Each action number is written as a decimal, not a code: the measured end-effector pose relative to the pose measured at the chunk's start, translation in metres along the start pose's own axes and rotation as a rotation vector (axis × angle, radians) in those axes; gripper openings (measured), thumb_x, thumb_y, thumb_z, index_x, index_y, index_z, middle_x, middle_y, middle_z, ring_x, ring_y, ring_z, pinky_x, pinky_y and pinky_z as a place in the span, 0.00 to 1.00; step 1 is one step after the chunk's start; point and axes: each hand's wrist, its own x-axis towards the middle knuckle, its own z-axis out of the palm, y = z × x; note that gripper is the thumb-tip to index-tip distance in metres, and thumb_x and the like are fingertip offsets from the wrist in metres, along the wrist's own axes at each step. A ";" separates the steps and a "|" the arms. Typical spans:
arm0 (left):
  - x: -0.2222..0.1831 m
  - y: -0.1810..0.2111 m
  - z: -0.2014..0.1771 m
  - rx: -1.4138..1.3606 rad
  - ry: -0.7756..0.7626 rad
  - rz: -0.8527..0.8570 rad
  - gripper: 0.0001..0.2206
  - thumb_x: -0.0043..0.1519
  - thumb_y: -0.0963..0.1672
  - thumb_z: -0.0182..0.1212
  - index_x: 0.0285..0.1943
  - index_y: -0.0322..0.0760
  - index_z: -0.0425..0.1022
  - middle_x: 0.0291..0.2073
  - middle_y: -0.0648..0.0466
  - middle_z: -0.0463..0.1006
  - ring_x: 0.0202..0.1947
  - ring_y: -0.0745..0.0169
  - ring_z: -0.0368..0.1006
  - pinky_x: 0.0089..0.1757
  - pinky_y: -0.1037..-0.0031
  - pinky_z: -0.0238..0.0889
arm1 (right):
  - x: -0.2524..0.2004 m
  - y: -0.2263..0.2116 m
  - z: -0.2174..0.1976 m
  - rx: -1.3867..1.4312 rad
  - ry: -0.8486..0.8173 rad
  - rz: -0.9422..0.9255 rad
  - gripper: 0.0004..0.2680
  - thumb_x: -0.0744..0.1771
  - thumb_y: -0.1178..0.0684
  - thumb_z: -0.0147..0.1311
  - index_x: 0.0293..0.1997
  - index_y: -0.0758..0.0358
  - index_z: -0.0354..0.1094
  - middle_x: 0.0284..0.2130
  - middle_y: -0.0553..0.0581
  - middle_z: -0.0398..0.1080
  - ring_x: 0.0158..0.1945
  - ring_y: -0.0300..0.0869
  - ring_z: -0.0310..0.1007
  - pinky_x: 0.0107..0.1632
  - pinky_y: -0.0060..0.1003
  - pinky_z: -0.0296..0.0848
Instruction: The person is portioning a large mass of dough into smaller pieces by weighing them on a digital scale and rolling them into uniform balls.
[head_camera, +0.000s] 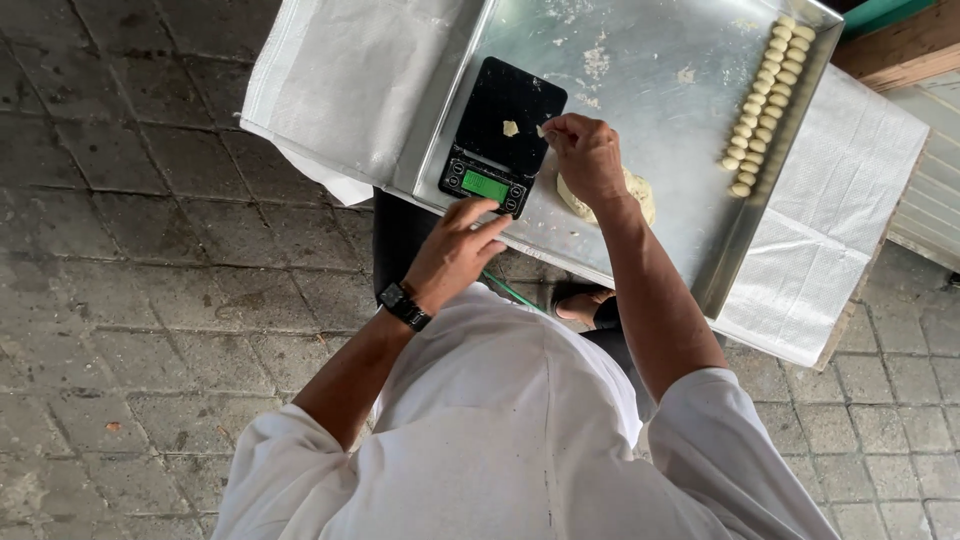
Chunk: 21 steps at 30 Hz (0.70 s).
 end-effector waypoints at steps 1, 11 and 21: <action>-0.002 -0.005 -0.001 0.000 0.001 -0.002 0.16 0.67 0.44 0.62 0.65 0.42 0.75 0.60 0.49 0.67 0.65 0.45 0.63 0.57 0.60 0.67 | 0.000 -0.010 -0.003 0.000 -0.002 -0.001 0.05 0.68 0.55 0.59 0.44 0.53 0.80 0.32 0.53 0.79 0.37 0.47 0.80 0.40 0.39 0.77; 0.004 -0.021 -0.005 0.005 0.179 -0.010 0.16 0.68 0.45 0.60 0.65 0.45 0.75 0.58 0.49 0.68 0.61 0.43 0.66 0.58 0.56 0.65 | -0.006 -0.039 -0.021 0.054 -0.044 -0.152 0.05 0.67 0.63 0.59 0.45 0.63 0.76 0.37 0.64 0.79 0.46 0.56 0.81 0.47 0.47 0.80; 0.024 -0.042 -0.036 0.028 0.279 -0.062 0.12 0.69 0.44 0.62 0.59 0.37 0.78 0.51 0.48 0.74 0.56 0.44 0.72 0.53 0.58 0.70 | -0.144 0.061 -0.043 -0.097 0.157 0.007 0.10 0.71 0.47 0.59 0.36 0.60 0.71 0.17 0.53 0.71 0.26 0.54 0.76 0.36 0.47 0.74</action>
